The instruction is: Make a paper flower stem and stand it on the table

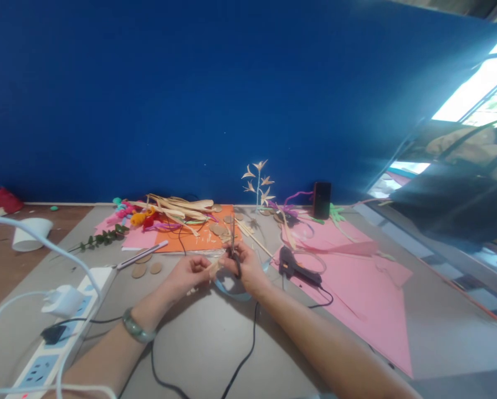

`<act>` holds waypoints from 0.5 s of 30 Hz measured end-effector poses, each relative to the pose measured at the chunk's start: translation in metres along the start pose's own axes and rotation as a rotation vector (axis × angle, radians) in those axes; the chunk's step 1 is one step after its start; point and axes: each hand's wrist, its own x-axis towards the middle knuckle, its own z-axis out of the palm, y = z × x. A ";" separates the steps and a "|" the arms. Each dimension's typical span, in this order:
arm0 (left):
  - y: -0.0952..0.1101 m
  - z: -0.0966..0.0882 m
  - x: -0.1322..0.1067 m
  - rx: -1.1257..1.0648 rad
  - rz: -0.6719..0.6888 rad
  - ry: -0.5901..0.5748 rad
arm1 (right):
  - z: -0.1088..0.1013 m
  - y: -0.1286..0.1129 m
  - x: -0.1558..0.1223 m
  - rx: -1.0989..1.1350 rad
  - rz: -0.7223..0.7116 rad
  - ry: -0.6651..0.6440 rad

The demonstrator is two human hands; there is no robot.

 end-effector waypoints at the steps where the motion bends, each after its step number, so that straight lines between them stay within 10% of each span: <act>1: 0.000 0.002 -0.001 -0.002 -0.030 -0.054 | 0.000 -0.001 -0.001 -0.017 -0.011 0.002; 15: 0.007 0.004 -0.004 0.005 0.022 -0.045 | 0.001 -0.003 -0.003 -0.105 -0.026 -0.073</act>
